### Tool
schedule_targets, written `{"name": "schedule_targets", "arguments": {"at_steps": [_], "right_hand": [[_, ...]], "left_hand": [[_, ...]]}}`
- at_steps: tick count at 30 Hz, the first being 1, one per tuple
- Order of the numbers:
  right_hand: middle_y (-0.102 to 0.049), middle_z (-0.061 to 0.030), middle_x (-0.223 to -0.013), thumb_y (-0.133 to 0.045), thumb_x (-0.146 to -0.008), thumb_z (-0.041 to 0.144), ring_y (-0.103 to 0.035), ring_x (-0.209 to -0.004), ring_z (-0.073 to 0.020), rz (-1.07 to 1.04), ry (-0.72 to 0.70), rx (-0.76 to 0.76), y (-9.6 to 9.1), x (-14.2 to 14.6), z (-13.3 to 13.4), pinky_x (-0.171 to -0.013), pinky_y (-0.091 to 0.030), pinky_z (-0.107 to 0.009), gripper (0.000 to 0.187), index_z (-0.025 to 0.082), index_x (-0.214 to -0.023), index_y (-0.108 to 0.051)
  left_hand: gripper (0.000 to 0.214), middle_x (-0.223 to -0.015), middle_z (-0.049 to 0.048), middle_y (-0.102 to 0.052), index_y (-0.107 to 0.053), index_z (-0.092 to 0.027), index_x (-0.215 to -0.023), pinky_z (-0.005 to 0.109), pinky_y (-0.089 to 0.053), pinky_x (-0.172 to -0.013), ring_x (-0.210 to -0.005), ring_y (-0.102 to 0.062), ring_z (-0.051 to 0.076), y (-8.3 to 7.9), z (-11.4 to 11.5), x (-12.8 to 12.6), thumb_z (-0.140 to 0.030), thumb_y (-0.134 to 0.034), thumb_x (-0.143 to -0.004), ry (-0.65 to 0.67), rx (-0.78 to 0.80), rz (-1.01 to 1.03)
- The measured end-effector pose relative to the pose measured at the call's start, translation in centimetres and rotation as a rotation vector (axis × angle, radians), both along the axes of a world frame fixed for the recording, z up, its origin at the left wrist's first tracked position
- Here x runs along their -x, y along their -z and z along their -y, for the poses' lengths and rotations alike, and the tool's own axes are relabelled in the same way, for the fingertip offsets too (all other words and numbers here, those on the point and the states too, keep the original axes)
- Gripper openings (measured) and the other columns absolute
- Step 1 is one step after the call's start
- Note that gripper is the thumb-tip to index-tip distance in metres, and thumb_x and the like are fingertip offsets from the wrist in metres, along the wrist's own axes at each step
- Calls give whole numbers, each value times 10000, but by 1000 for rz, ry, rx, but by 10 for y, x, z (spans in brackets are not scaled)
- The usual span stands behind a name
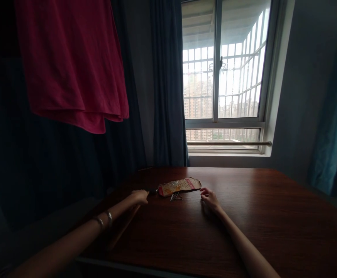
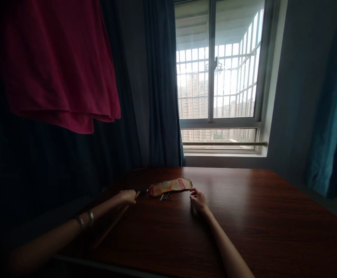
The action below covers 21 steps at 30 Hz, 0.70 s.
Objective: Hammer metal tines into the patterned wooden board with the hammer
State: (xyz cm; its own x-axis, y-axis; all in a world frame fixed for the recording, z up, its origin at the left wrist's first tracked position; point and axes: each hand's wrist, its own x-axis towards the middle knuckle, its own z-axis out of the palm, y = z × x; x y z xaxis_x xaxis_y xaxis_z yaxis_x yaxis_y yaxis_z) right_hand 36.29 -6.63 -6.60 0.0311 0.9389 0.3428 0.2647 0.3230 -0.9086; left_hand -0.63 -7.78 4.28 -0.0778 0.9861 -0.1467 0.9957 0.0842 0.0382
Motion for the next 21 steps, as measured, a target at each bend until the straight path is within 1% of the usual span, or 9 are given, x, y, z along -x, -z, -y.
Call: {"name": "schedule_targets", "arguments": {"at_steps": [3,5,7,11,15,19,21], "right_hand": [[-656,-16,-670,-539,-609,214,-591,-638,-180,69,2,-14,1,0,1,-657,-451,-298,217,201,-790,-656],[-661,-18,-663,-536,-617,214,-595,-635,-182,106,2,-17,1,-1,2,-643,-446,-293,210,196,-786,-659],[-669,-24,-672,-532,-626,213,-604,-647,-184,133,4,-21,1,-1,2,-645,-446,-288,205,191,-783,-663],[-680,-33,-695,-519,-644,211,-609,-661,-180,170,14,-31,2,-2,1,-661,-448,-283,210,184,-786,-670],[-688,-41,-722,-510,-648,204,-613,-670,-175,196,14,-33,4,-2,0,-664,-447,-274,215,175,-786,-672],[-688,-41,-726,-497,-658,202,-611,-665,-167,218,12,-36,4,-3,0,-648,-445,-259,231,167,-806,-672],[-686,-43,-722,-492,-662,201,-609,-662,-165,227,13,-39,4,-3,0,-643,-443,-254,238,163,-811,-673]], "left_hand": [[398,-880,135,-686,-642,-158,-935,376,-494,-737,-874,-644,316,11,-3,10,-267,-696,-556,-60,91,-15],[459,-929,144,-679,-611,-152,-1013,369,-495,-742,-892,-643,309,18,-8,12,-232,-678,-566,-74,85,-15],[489,-998,166,-662,-586,-139,-1050,373,-491,-761,-932,-632,314,23,-13,13,-191,-656,-569,-77,79,-29],[493,-1065,198,-633,-575,-120,-1047,359,-496,-753,-961,-621,323,25,-21,12,-143,-627,-557,-64,95,-44],[513,-1097,167,-626,-558,-151,-1075,312,-508,-724,-984,-618,299,25,-23,11,-129,-618,-566,-17,93,-35],[453,-1019,146,-654,-565,-141,-1031,283,-518,-664,-868,-658,267,26,-23,7,-168,-634,-584,19,75,-22],[400,-944,141,-670,-577,-128,-977,291,-518,-649,-813,-667,263,26,-24,3,-183,-644,-586,49,30,-15]]}}
